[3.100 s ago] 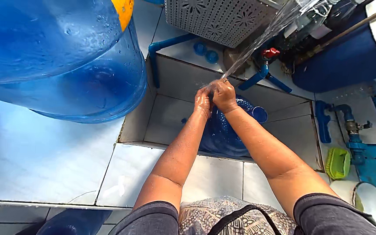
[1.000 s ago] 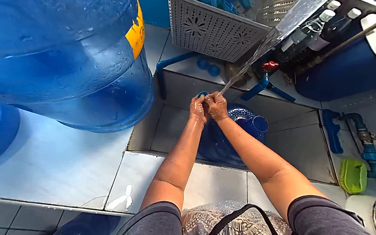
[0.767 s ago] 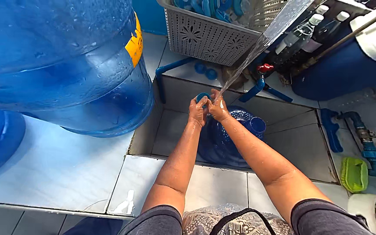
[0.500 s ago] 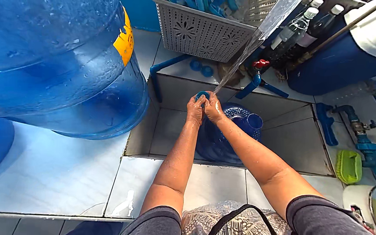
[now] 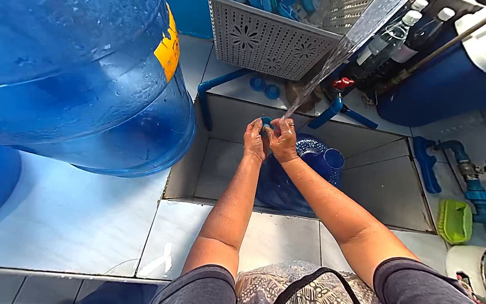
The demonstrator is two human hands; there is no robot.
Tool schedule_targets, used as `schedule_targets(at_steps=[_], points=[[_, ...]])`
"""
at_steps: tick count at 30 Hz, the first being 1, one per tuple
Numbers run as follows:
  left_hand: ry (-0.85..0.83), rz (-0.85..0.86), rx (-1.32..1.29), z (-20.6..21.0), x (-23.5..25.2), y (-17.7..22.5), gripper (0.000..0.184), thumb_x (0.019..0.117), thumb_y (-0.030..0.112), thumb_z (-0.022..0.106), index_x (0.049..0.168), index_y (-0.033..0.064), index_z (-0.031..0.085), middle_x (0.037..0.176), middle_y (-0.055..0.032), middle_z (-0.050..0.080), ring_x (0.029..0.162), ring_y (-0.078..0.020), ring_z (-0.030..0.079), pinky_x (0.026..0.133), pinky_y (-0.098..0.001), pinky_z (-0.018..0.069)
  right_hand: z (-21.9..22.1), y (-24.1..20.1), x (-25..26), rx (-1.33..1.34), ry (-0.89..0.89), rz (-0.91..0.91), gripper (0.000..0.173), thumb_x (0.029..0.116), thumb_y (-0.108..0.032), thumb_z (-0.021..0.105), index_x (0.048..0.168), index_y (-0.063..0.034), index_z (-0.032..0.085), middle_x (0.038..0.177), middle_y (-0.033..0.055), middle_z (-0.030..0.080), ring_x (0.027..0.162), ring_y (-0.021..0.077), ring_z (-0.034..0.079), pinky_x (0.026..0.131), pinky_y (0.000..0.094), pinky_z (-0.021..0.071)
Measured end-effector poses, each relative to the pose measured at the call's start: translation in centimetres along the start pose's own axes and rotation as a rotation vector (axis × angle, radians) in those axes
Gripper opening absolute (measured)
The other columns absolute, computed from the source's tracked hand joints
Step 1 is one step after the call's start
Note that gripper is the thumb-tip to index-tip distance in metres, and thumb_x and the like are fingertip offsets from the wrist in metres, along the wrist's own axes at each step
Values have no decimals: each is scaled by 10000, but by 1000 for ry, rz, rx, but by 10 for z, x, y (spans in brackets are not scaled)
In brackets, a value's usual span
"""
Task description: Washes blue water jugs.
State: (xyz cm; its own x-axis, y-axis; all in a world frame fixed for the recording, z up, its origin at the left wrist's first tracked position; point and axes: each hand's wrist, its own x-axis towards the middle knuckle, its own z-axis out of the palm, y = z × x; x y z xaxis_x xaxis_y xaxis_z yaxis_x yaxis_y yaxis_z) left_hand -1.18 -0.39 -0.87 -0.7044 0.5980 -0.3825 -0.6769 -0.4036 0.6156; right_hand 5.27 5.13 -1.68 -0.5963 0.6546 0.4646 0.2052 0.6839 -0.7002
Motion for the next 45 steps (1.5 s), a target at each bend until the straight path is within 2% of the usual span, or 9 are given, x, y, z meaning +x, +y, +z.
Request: schedule_targets(at_steps=[5,9,11,15,18,25,30,38,45], points=[[-17,2,64,-1,1,-3,265,1099,183,431,1296,26,514,1046,-75,627,905,-126,634,830,-304,551,-4,2,1,160,-63,7,155,946,5,631,1043,104,700,966,213,731,842,225,718,819,362,591],[-66,-59,80,-3,-2,-1,283,1094,139,426,1339,38,527,1025,-69,644,827,-105,630,757,-265,545,-14,-1,10,369,-169,214,126,958,2,607,1021,84,680,828,78,679,574,47,582,552,223,532],[-68,-113,52,0,-5,0,237,1102,186,409,1261,88,556,865,-30,634,653,-82,593,598,-231,522,-16,-2,11,475,-159,294,81,953,16,599,996,58,655,768,30,677,524,23,569,502,206,521],[-78,-168,-34,-1,-7,-1,214,1106,200,369,1111,122,568,696,18,550,522,-54,480,495,-193,428,-9,4,5,570,-93,341,22,937,20,623,946,26,642,741,12,668,548,38,589,537,222,540],[-47,-170,-19,1,-8,-1,213,1106,193,388,1199,105,558,853,-18,644,668,-80,605,623,-223,531,-5,3,3,464,-62,313,54,943,-3,623,954,43,649,836,54,678,685,45,618,667,232,548],[13,-52,13,3,-10,-13,264,1101,149,412,1288,18,545,1042,-74,630,900,-118,617,829,-290,528,-1,5,-10,194,30,-4,79,917,50,622,947,98,677,888,169,702,819,143,678,798,266,559],[-48,-123,-33,0,-7,-8,230,1108,205,396,1217,97,568,865,-9,635,688,-72,604,632,-229,527,-13,0,3,303,-99,145,100,932,29,609,974,85,680,919,128,684,797,97,639,772,264,548],[-31,-106,0,2,-8,-7,207,1108,181,384,1165,93,563,671,23,529,471,-40,437,446,-180,389,-13,-17,14,501,-129,534,48,944,32,612,904,10,595,673,23,621,475,55,542,484,228,510],[26,-47,102,3,-6,-4,256,1087,153,429,1298,80,554,782,-17,579,527,-51,465,479,-198,409,-6,-16,14,421,-118,470,31,937,13,636,920,33,618,747,48,620,626,72,573,628,264,520]])
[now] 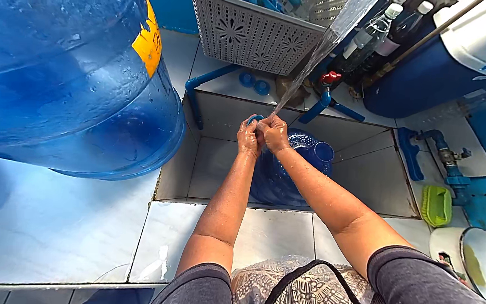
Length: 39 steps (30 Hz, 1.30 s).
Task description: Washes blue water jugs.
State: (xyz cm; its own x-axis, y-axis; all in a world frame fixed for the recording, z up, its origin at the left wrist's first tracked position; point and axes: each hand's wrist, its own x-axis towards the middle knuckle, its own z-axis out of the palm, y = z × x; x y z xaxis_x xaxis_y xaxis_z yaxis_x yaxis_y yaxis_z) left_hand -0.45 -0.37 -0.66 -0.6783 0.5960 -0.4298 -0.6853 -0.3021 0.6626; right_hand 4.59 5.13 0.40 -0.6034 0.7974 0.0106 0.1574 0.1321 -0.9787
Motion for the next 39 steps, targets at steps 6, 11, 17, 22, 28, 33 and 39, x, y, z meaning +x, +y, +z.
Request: schedule_targets(at_steps=[6,11,17,22,28,33,39], points=[[-37,34,35,3,-1,-2,272,1060,190,534,1302,68,519,847,-27,601,637,-70,560,588,-230,503,-6,-9,6,-94,-44,6,62,955,32,597,894,33,608,693,28,596,590,54,560,597,246,515],[-3,55,80,2,0,-4,257,1036,131,569,1271,29,544,828,-31,586,646,-76,562,604,-239,507,0,-3,1,-88,7,-4,54,945,42,602,892,45,605,742,52,586,666,76,551,661,270,495],[25,113,63,4,2,-7,259,1023,62,537,1270,-13,540,1006,-93,646,847,-121,629,763,-292,542,2,0,2,-119,13,29,68,948,27,605,881,40,605,781,84,602,731,121,577,709,323,502],[-76,1,120,0,-5,1,402,1097,316,467,1416,73,487,1190,-101,619,994,-146,609,879,-337,523,-5,7,-6,-296,31,-180,142,977,-24,639,1066,80,673,929,184,687,812,206,647,784,380,549],[-143,-74,86,-4,-6,14,464,1104,435,363,1389,90,487,1251,-81,588,1087,-157,594,940,-349,521,-14,7,4,-170,-177,121,534,1017,-170,626,1480,28,449,1322,260,603,1128,308,630,969,460,522],[-168,-130,259,-6,-7,19,492,1080,510,380,1250,101,595,1058,-61,643,870,-136,626,756,-329,553,-12,11,2,130,-195,242,294,1017,-83,598,1294,8,557,1001,119,649,767,145,640,699,344,581],[-118,-5,332,-5,8,2,378,1020,172,623,1325,-25,517,1080,-155,633,902,-181,624,829,-360,548,-10,20,5,-149,-83,15,248,903,-9,686,1134,62,631,988,178,679,871,208,658,803,403,553]])
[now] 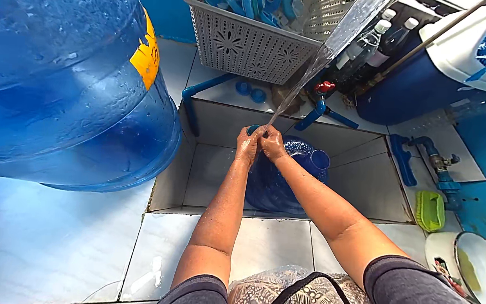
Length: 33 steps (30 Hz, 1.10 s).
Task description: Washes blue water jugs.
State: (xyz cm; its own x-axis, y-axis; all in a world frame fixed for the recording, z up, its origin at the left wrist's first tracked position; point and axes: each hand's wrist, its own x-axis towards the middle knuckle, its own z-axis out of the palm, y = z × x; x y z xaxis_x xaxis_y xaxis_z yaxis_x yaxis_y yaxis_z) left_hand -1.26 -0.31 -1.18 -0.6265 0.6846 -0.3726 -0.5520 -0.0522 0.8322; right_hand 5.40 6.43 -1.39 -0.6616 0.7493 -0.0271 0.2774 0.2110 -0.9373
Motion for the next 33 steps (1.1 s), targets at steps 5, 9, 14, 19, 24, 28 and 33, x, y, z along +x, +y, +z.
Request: schedule_targets(at_steps=[5,9,14,19,24,28,33], points=[[17,53,55,2,-6,-2,311,1026,137,592,1293,-8,530,1086,-147,618,905,-171,605,831,-352,529,1,5,1,-28,18,-67,223,880,-6,704,1079,79,648,953,184,689,868,206,668,824,410,556],[-128,-144,-100,-3,-22,16,579,1096,525,294,1439,92,465,1342,-120,574,1152,-197,586,981,-375,505,-8,1,-9,55,-98,-83,384,978,-83,646,1333,44,572,1190,198,673,1048,204,662,944,394,540],[-139,-164,-98,4,-21,10,729,1051,666,159,1336,111,535,1196,-89,625,1041,-176,607,891,-386,527,2,4,-11,-287,147,-298,261,988,-77,593,1111,144,657,1077,304,687,1035,390,687,956,510,535],[-178,-107,19,12,-27,2,590,1102,476,346,1604,177,265,1514,-136,477,1333,-270,506,1088,-488,439,0,-19,-10,-627,105,-102,334,1004,-116,582,1215,142,593,1217,321,635,1122,440,662,953,559,535],[-164,-191,-351,4,-4,6,440,1072,285,232,1290,86,558,975,-56,653,798,-152,637,701,-325,545,-19,3,-69,-561,-96,-400,550,897,-53,681,1419,62,549,1514,287,471,1472,431,378,1234,528,302],[-289,-344,-341,10,-3,3,575,1066,370,126,1329,100,559,993,-115,698,758,-224,686,666,-353,587,-62,19,-153,-537,-143,-413,410,929,-113,648,1315,26,654,1450,285,543,1374,402,524,1138,470,454],[-170,-129,-65,13,-7,-2,408,1092,275,280,1322,62,540,1019,-89,676,826,-195,678,745,-363,583,-137,45,-239,-622,6,-315,305,969,-118,595,1199,48,708,1272,260,671,1200,370,661,1036,453,533]])
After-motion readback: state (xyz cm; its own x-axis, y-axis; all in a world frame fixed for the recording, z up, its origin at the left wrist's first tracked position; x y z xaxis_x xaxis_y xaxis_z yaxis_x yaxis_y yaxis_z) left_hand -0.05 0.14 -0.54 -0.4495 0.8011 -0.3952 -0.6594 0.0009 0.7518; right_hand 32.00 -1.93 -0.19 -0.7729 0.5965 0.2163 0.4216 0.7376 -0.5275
